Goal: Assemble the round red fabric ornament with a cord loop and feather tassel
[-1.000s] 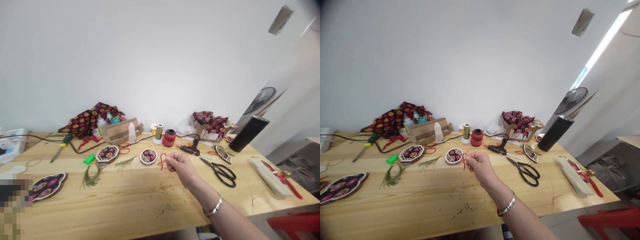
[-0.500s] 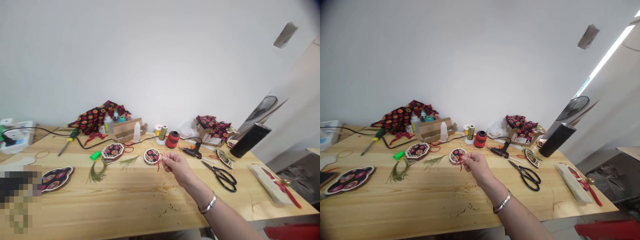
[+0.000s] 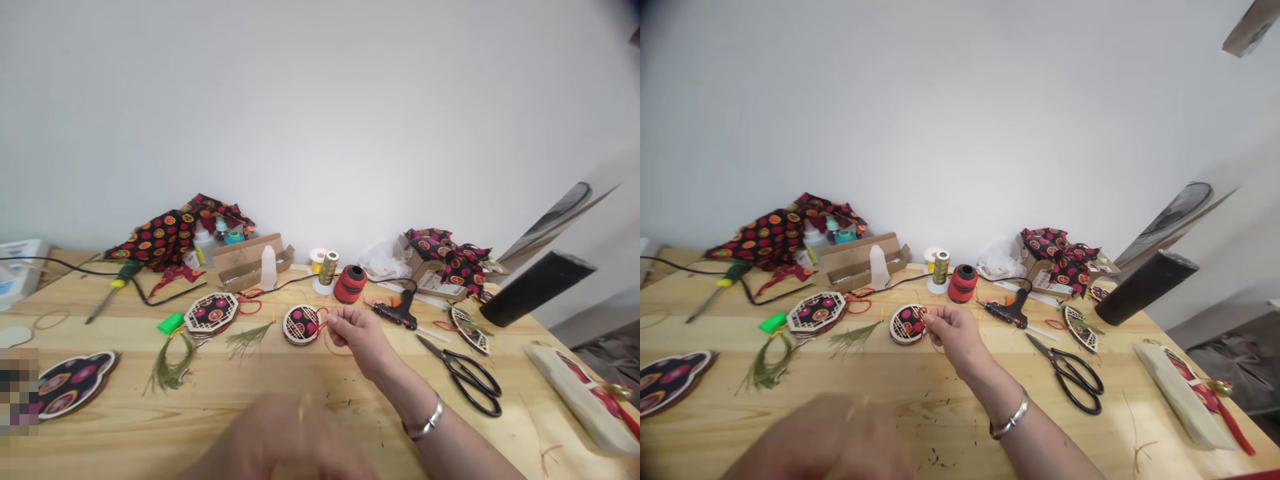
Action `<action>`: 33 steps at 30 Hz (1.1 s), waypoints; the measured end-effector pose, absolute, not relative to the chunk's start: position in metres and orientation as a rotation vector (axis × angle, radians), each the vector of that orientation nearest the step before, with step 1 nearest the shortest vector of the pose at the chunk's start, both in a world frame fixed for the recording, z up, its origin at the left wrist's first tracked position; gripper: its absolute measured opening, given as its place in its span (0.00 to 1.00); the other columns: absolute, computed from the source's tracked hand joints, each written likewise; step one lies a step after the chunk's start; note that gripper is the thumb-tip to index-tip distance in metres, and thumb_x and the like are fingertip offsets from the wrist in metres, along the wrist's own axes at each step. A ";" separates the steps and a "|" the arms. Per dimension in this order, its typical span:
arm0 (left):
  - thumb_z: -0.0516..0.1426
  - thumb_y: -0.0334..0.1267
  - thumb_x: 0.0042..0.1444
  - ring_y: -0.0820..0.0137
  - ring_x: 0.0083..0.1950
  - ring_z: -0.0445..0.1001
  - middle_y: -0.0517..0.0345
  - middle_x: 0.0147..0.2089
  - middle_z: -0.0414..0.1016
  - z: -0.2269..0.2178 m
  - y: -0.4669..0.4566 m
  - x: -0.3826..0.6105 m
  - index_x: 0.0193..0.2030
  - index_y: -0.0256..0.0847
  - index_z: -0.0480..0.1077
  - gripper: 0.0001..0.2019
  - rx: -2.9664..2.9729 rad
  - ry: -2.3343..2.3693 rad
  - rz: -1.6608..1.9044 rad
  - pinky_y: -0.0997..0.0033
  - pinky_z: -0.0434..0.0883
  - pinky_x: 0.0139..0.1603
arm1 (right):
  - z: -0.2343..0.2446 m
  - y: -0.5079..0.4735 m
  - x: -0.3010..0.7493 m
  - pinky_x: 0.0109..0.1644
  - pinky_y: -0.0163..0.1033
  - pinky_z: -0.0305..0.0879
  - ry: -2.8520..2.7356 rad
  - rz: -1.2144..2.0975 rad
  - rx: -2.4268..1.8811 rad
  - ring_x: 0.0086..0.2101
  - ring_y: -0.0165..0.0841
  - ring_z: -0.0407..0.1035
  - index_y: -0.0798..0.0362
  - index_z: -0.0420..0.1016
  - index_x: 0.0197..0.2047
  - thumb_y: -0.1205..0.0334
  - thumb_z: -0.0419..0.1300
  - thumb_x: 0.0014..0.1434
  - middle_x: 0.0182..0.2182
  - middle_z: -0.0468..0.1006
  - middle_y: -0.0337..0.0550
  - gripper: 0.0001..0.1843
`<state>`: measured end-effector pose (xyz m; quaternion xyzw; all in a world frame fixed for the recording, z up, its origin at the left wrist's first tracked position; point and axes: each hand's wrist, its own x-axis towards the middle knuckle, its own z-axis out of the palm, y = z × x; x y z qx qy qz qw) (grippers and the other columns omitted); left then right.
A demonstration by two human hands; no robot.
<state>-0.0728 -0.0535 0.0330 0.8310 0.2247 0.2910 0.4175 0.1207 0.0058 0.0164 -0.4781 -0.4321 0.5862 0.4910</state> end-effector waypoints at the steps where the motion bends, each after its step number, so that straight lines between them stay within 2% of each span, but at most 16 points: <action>1: 0.50 0.35 0.61 0.63 0.42 0.74 0.54 0.43 0.76 0.039 -0.044 -0.067 0.52 0.54 0.68 0.15 2.061 0.659 0.765 0.60 0.73 0.39 | 0.017 0.007 0.122 0.22 0.32 0.43 -1.055 1.422 -1.161 0.17 0.22 0.51 0.55 0.66 0.22 0.52 0.64 0.43 0.14 0.62 0.31 0.16; 2: 0.49 0.34 0.62 0.63 0.42 0.75 0.55 0.44 0.77 0.042 -0.034 -0.061 0.52 0.52 0.68 0.15 2.030 0.776 0.833 0.60 0.72 0.40 | 0.019 0.007 0.122 0.22 0.32 0.43 -1.063 1.420 -1.163 0.18 0.22 0.51 0.56 0.66 0.22 0.52 0.64 0.43 0.14 0.62 0.31 0.16; 4: 0.52 0.35 0.59 0.63 0.44 0.74 0.56 0.43 0.78 0.043 -0.013 -0.047 0.42 0.46 0.74 0.10 1.931 1.138 1.024 0.61 0.71 0.44 | 0.021 0.008 0.124 0.23 0.32 0.44 -1.093 1.405 -1.176 0.18 0.22 0.52 0.56 0.67 0.23 0.53 0.64 0.44 0.15 0.63 0.32 0.15; 7: 0.52 0.36 0.57 0.63 0.45 0.74 0.53 0.43 0.78 0.032 0.010 -0.032 0.39 0.40 0.75 0.10 1.935 1.258 1.126 0.62 0.69 0.48 | 0.021 0.010 0.127 0.23 0.32 0.46 -1.155 1.353 -1.214 0.19 0.23 0.53 0.56 0.67 0.22 0.54 0.63 0.46 0.15 0.63 0.32 0.14; 14: 0.51 0.46 0.58 0.65 0.40 0.75 0.57 0.36 0.80 0.008 0.020 -0.028 0.38 0.40 0.76 0.15 1.611 1.193 0.907 0.69 0.70 0.42 | 0.007 0.015 0.130 0.23 0.32 0.47 -1.164 1.343 -1.237 0.19 0.23 0.53 0.56 0.68 0.23 0.56 0.61 0.47 0.16 0.64 0.33 0.11; 18: 0.55 0.45 0.54 0.64 0.42 0.76 0.57 0.39 0.81 0.006 0.018 -0.028 0.40 0.41 0.76 0.13 1.476 1.130 0.814 0.68 0.70 0.45 | 0.001 0.014 0.130 0.24 0.32 0.48 -1.159 1.363 -1.231 0.19 0.23 0.54 0.56 0.69 0.23 0.58 0.61 0.47 0.17 0.68 0.36 0.10; 22: 0.57 0.42 0.52 0.64 0.41 0.76 0.59 0.35 0.82 0.011 0.016 -0.027 0.35 0.43 0.78 0.09 1.463 1.174 0.792 0.67 0.68 0.46 | -0.002 0.013 0.131 0.24 0.32 0.48 -1.134 1.382 -1.235 0.19 0.24 0.54 0.56 0.69 0.23 0.58 0.61 0.47 0.17 0.68 0.36 0.10; 25: 0.57 0.42 0.51 0.66 0.35 0.75 0.61 0.31 0.81 0.016 0.013 -0.025 0.27 0.43 0.77 0.09 1.505 1.229 0.790 0.70 0.68 0.40 | -0.002 0.012 0.131 0.23 0.32 0.47 -1.128 1.379 -1.245 0.19 0.24 0.54 0.56 0.69 0.23 0.57 0.61 0.47 0.17 0.67 0.34 0.10; 28: 0.57 0.43 0.50 0.71 0.24 0.69 0.61 0.26 0.78 0.020 0.011 -0.023 0.28 0.42 0.77 0.10 1.467 1.295 0.766 0.74 0.63 0.26 | 0.003 0.011 0.130 0.23 0.32 0.47 -1.132 1.368 -1.261 0.18 0.24 0.54 0.55 0.68 0.22 0.58 0.61 0.47 0.16 0.66 0.34 0.10; 30: 0.57 0.45 0.50 0.75 0.20 0.62 0.63 0.20 0.72 0.022 0.009 -0.022 0.29 0.40 0.77 0.12 1.415 1.307 0.768 0.76 0.57 0.21 | 0.007 0.010 0.129 0.23 0.32 0.48 -1.151 1.349 -1.263 0.19 0.24 0.54 0.55 0.68 0.22 0.59 0.60 0.48 0.17 0.67 0.34 0.09; 33: 0.57 0.47 0.50 0.76 0.18 0.56 0.67 0.14 0.61 0.025 0.010 -0.021 0.28 0.38 0.74 0.13 1.354 1.273 0.796 0.77 0.52 0.20 | 0.009 0.009 0.128 0.24 0.32 0.51 -1.188 1.286 -1.285 0.20 0.25 0.56 0.56 0.69 0.23 0.61 0.58 0.49 0.19 0.71 0.38 0.08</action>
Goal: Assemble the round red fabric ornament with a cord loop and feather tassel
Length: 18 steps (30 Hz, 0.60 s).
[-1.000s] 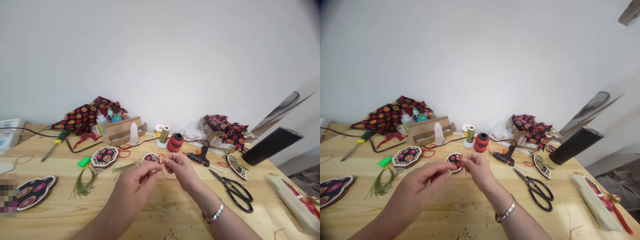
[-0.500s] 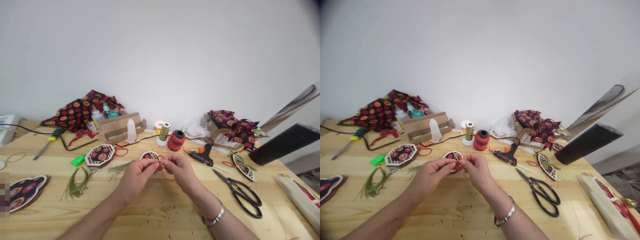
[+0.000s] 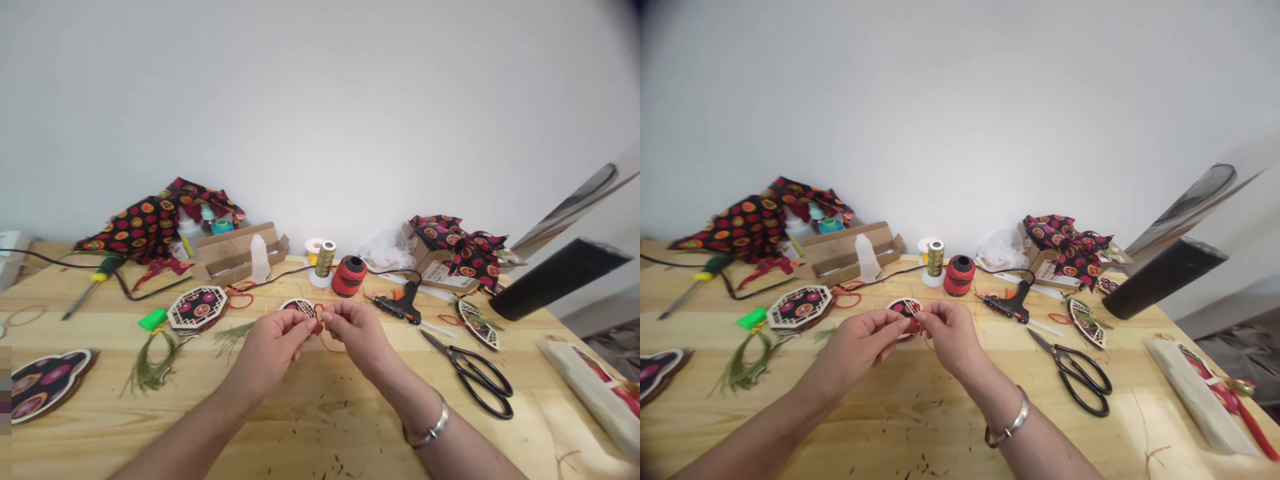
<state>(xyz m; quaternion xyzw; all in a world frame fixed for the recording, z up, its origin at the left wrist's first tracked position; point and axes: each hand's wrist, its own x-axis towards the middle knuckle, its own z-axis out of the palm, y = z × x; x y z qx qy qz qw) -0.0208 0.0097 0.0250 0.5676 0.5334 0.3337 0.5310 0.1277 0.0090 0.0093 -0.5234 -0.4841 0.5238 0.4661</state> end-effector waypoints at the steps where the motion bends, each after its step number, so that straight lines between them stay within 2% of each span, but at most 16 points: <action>1: 0.57 0.47 0.51 0.76 0.18 0.56 0.68 0.14 0.59 0.025 0.010 -0.021 0.27 0.38 0.74 0.14 1.336 1.256 0.802 0.77 0.51 0.20 | 0.009 0.009 0.127 0.25 0.32 0.52 -1.196 1.263 -1.300 0.20 0.25 0.57 0.56 0.70 0.23 0.61 0.58 0.49 0.19 0.71 0.38 0.08; 5: 0.56 0.47 0.52 0.78 0.18 0.54 0.67 0.16 0.60 0.020 0.013 -0.020 0.29 0.37 0.73 0.14 1.275 1.168 0.823 0.78 0.50 0.19 | 0.000 0.008 0.125 0.26 0.33 0.54 -1.222 1.141 -1.320 0.21 0.26 0.58 0.55 0.71 0.25 0.62 0.58 0.51 0.20 0.71 0.38 0.07; 10: 0.56 0.46 0.52 0.76 0.18 0.58 0.67 0.15 0.63 0.007 0.012 -0.020 0.31 0.38 0.72 0.12 1.309 1.181 0.813 0.78 0.53 0.20 | -0.010 0.005 0.123 0.28 0.34 0.57 -1.244 0.998 -1.294 0.23 0.28 0.62 0.53 0.71 0.24 0.64 0.57 0.51 0.21 0.73 0.37 0.06; 18: 0.58 0.44 0.50 0.77 0.16 0.59 0.65 0.18 0.70 0.008 0.007 -0.016 0.29 0.41 0.73 0.09 1.381 1.219 0.775 0.77 0.55 0.17 | -0.013 0.004 0.126 0.28 0.34 0.57 -1.261 0.967 -1.323 0.23 0.28 0.60 0.53 0.69 0.23 0.63 0.57 0.52 0.20 0.69 0.36 0.07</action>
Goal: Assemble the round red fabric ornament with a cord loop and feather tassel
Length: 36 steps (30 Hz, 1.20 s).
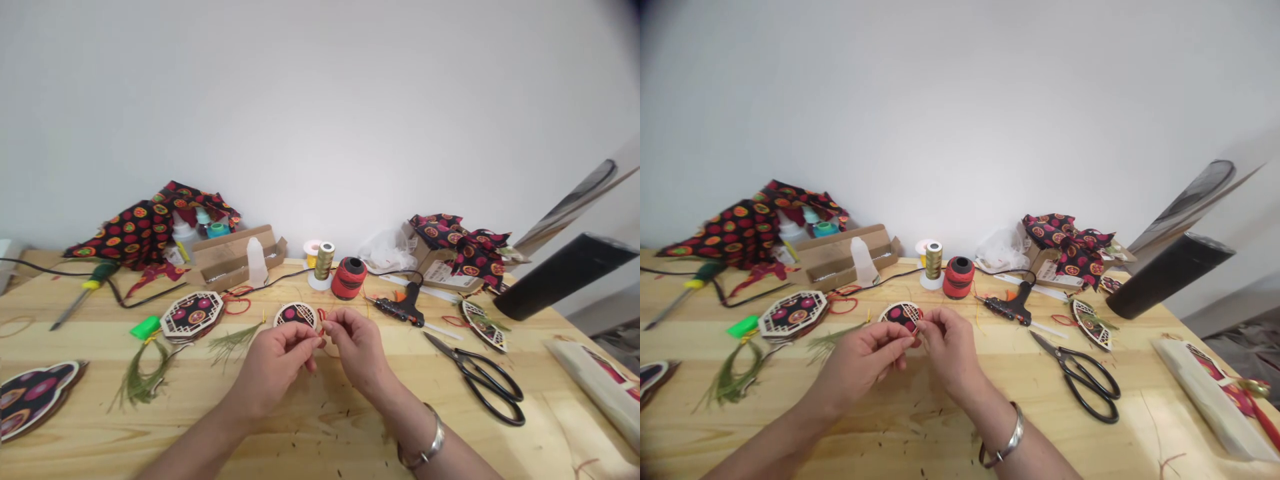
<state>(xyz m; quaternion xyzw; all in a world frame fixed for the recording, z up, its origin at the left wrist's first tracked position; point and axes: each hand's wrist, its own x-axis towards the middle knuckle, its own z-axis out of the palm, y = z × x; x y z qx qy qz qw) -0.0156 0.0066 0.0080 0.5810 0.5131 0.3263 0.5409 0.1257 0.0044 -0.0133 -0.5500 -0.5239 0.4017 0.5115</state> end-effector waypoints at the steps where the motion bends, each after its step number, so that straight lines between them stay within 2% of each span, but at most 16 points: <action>1: 0.58 0.43 0.49 0.76 0.17 0.61 0.65 0.18 0.70 0.008 0.007 -0.015 0.28 0.41 0.73 0.09 1.409 1.234 0.794 0.77 0.57 0.18 | -0.014 0.004 0.126 0.27 0.33 0.56 -1.260 0.967 -1.321 0.22 0.28 0.59 0.53 0.69 0.24 0.63 0.57 0.51 0.19 0.68 0.36 0.07; 3: 0.58 0.41 0.49 0.74 0.21 0.67 0.63 0.21 0.73 0.004 0.007 -0.016 0.28 0.41 0.75 0.07 1.511 1.245 0.862 0.76 0.63 0.21 | -0.015 0.004 0.127 0.26 0.33 0.55 -1.241 0.996 -1.312 0.22 0.27 0.58 0.53 0.69 0.24 0.62 0.58 0.51 0.19 0.67 0.35 0.07; 5: 0.58 0.37 0.50 0.71 0.28 0.72 0.61 0.26 0.76 -0.002 0.008 -0.017 0.28 0.42 0.75 0.05 1.684 1.211 0.975 0.74 0.69 0.30 | -0.015 0.004 0.127 0.26 0.33 0.54 -1.202 1.057 -1.298 0.21 0.27 0.57 0.54 0.69 0.23 0.61 0.58 0.50 0.18 0.66 0.34 0.07; 8: 0.57 0.32 0.53 0.70 0.35 0.75 0.59 0.33 0.78 -0.011 0.009 -0.018 0.30 0.42 0.75 0.05 1.992 1.137 1.144 0.73 0.71 0.38 | -0.015 0.005 0.126 0.25 0.33 0.52 -1.127 1.162 -1.262 0.20 0.26 0.56 0.54 0.69 0.23 0.59 0.59 0.49 0.17 0.65 0.34 0.08; 14: 0.55 0.28 0.55 0.70 0.34 0.75 0.55 0.34 0.76 -0.022 0.008 -0.018 0.35 0.41 0.74 0.08 2.536 1.114 1.398 0.73 0.73 0.36 | -0.014 0.004 0.125 0.24 0.32 0.47 -0.982 1.318 -1.163 0.19 0.24 0.52 0.56 0.69 0.23 0.56 0.62 0.46 0.16 0.63 0.33 0.12; 22: 0.52 0.24 0.56 0.67 0.37 0.74 0.50 0.36 0.74 -0.027 0.005 -0.018 0.41 0.36 0.71 0.10 2.867 0.940 1.356 0.66 0.74 0.39 | -0.015 0.001 0.121 0.25 0.33 0.47 -0.844 1.405 -1.124 0.19 0.23 0.52 0.55 0.67 0.22 0.54 0.64 0.44 0.18 0.65 0.34 0.14; 28: 0.52 0.22 0.55 0.66 0.38 0.72 0.49 0.37 0.73 -0.027 0.002 -0.017 0.43 0.33 0.69 0.11 2.864 0.902 1.322 0.66 0.73 0.39 | -0.018 0.000 0.119 0.24 0.32 0.44 -0.819 1.412 -1.111 0.19 0.23 0.51 0.55 0.66 0.21 0.55 0.63 0.45 0.15 0.62 0.32 0.14; 32: 0.52 0.23 0.55 0.67 0.39 0.73 0.50 0.38 0.73 -0.024 0.004 -0.018 0.42 0.37 0.70 0.10 2.780 0.962 1.304 0.66 0.73 0.41 | -0.019 0.001 0.122 0.24 0.32 0.44 -0.842 1.415 -1.104 0.18 0.23 0.50 0.54 0.65 0.22 0.55 0.62 0.47 0.15 0.61 0.31 0.14; 34: 0.53 0.25 0.55 0.66 0.42 0.73 0.48 0.41 0.73 -0.020 0.004 -0.019 0.40 0.37 0.70 0.09 2.642 1.030 1.323 0.65 0.72 0.43 | -0.019 0.003 0.123 0.23 0.32 0.44 -0.872 1.406 -1.110 0.18 0.23 0.50 0.54 0.65 0.23 0.54 0.62 0.47 0.14 0.61 0.31 0.13; 36: 0.53 0.28 0.55 0.66 0.41 0.73 0.46 0.46 0.71 -0.016 0.004 -0.020 0.39 0.37 0.71 0.07 2.413 1.147 1.340 0.67 0.72 0.41 | -0.019 0.004 0.124 0.23 0.32 0.44 -0.915 1.382 -1.131 0.18 0.23 0.51 0.54 0.65 0.24 0.55 0.61 0.48 0.15 0.62 0.31 0.13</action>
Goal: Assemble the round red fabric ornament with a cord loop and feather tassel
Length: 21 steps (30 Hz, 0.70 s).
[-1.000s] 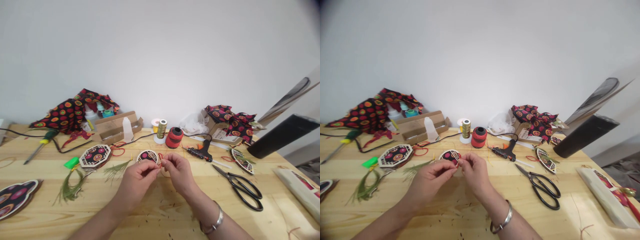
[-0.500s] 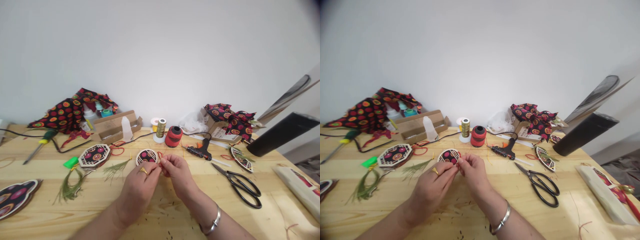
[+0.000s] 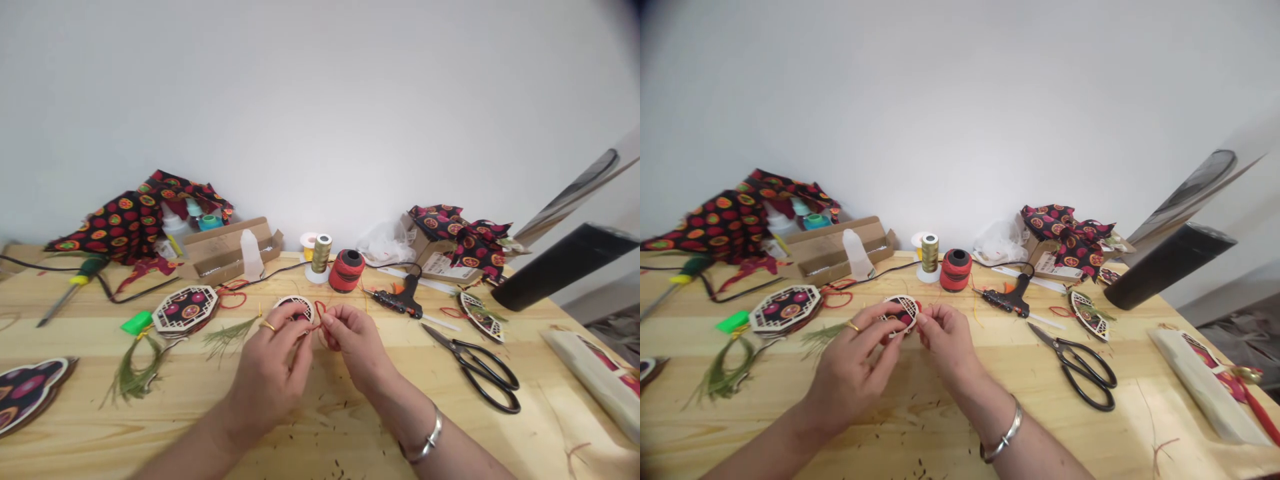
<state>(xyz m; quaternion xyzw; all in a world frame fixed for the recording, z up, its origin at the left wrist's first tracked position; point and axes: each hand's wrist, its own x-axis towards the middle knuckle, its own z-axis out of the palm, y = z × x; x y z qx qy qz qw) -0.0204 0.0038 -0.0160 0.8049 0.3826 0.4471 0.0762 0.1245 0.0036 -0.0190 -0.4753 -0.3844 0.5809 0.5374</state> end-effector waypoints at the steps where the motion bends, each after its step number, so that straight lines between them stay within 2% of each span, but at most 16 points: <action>1: 0.53 0.30 0.55 0.67 0.39 0.74 0.46 0.47 0.71 -0.014 0.004 -0.021 0.38 0.37 0.71 0.06 2.275 1.214 1.320 0.68 0.72 0.38 | -0.019 0.004 0.125 0.23 0.32 0.45 -0.942 1.366 -1.145 0.18 0.24 0.51 0.54 0.65 0.24 0.55 0.61 0.48 0.15 0.62 0.31 0.12; 2: 0.53 0.32 0.55 0.70 0.34 0.73 0.48 0.46 0.73 -0.012 0.004 -0.021 0.37 0.38 0.71 0.06 2.128 1.276 1.278 0.71 0.71 0.32 | -0.019 0.004 0.125 0.23 0.32 0.45 -0.971 1.344 -1.159 0.18 0.24 0.52 0.54 0.65 0.24 0.56 0.60 0.49 0.15 0.62 0.31 0.11; 4: 0.53 0.37 0.56 0.73 0.24 0.69 0.56 0.33 0.75 -0.008 0.004 -0.022 0.40 0.39 0.72 0.09 1.847 1.357 1.085 0.73 0.67 0.24 | -0.021 0.003 0.124 0.24 0.32 0.48 -1.041 1.284 -1.191 0.19 0.24 0.53 0.54 0.65 0.24 0.58 0.58 0.50 0.15 0.62 0.31 0.09; 5: 0.53 0.39 0.56 0.74 0.21 0.66 0.61 0.25 0.72 -0.007 0.004 -0.021 0.43 0.39 0.72 0.11 1.711 1.375 0.977 0.75 0.64 0.21 | -0.022 0.003 0.124 0.24 0.32 0.49 -1.078 1.251 -1.209 0.19 0.24 0.53 0.54 0.65 0.24 0.59 0.58 0.50 0.16 0.63 0.31 0.08; 7: 0.52 0.42 0.56 0.74 0.17 0.62 0.67 0.16 0.65 -0.005 0.004 -0.020 0.49 0.38 0.70 0.16 1.503 1.336 0.803 0.76 0.59 0.19 | -0.023 0.002 0.123 0.25 0.32 0.52 -1.143 1.190 -1.247 0.21 0.25 0.55 0.54 0.66 0.25 0.61 0.57 0.51 0.17 0.63 0.32 0.07; 9: 0.52 0.42 0.56 0.75 0.17 0.60 0.67 0.16 0.66 -0.004 0.005 -0.017 0.53 0.37 0.67 0.20 1.398 1.254 0.724 0.76 0.58 0.19 | -0.024 0.001 0.123 0.26 0.32 0.53 -1.184 1.152 -1.271 0.21 0.25 0.56 0.54 0.66 0.25 0.62 0.56 0.52 0.18 0.64 0.32 0.07; 11: 0.52 0.42 0.55 0.75 0.19 0.62 0.64 0.20 0.70 -0.003 0.005 -0.015 0.53 0.36 0.68 0.20 1.388 1.182 0.711 0.75 0.61 0.21 | -0.024 0.000 0.122 0.27 0.32 0.54 -1.202 1.126 -1.279 0.22 0.25 0.57 0.54 0.66 0.25 0.63 0.56 0.52 0.19 0.64 0.32 0.06; 16: 0.52 0.41 0.56 0.69 0.33 0.72 0.58 0.32 0.76 0.001 0.002 -0.012 0.44 0.40 0.74 0.14 1.564 1.173 0.761 0.71 0.67 0.33 | -0.021 0.000 0.122 0.26 0.32 0.55 -1.177 1.175 -1.236 0.21 0.25 0.59 0.54 0.66 0.25 0.63 0.56 0.51 0.18 0.65 0.33 0.06; 19: 0.52 0.40 0.56 0.67 0.33 0.72 0.59 0.31 0.77 0.004 0.000 -0.011 0.38 0.42 0.76 0.12 1.768 1.263 0.786 0.69 0.67 0.36 | -0.019 -0.001 0.123 0.25 0.31 0.54 -1.193 1.141 -1.241 0.21 0.25 0.58 0.55 0.67 0.25 0.62 0.57 0.51 0.18 0.65 0.33 0.06; 21: 0.52 0.40 0.56 0.68 0.31 0.72 0.60 0.29 0.77 0.007 -0.001 -0.009 0.37 0.43 0.76 0.12 1.808 1.318 0.781 0.69 0.66 0.35 | -0.019 -0.001 0.124 0.26 0.31 0.54 -1.201 1.134 -1.239 0.21 0.25 0.57 0.55 0.67 0.25 0.62 0.57 0.51 0.18 0.65 0.33 0.07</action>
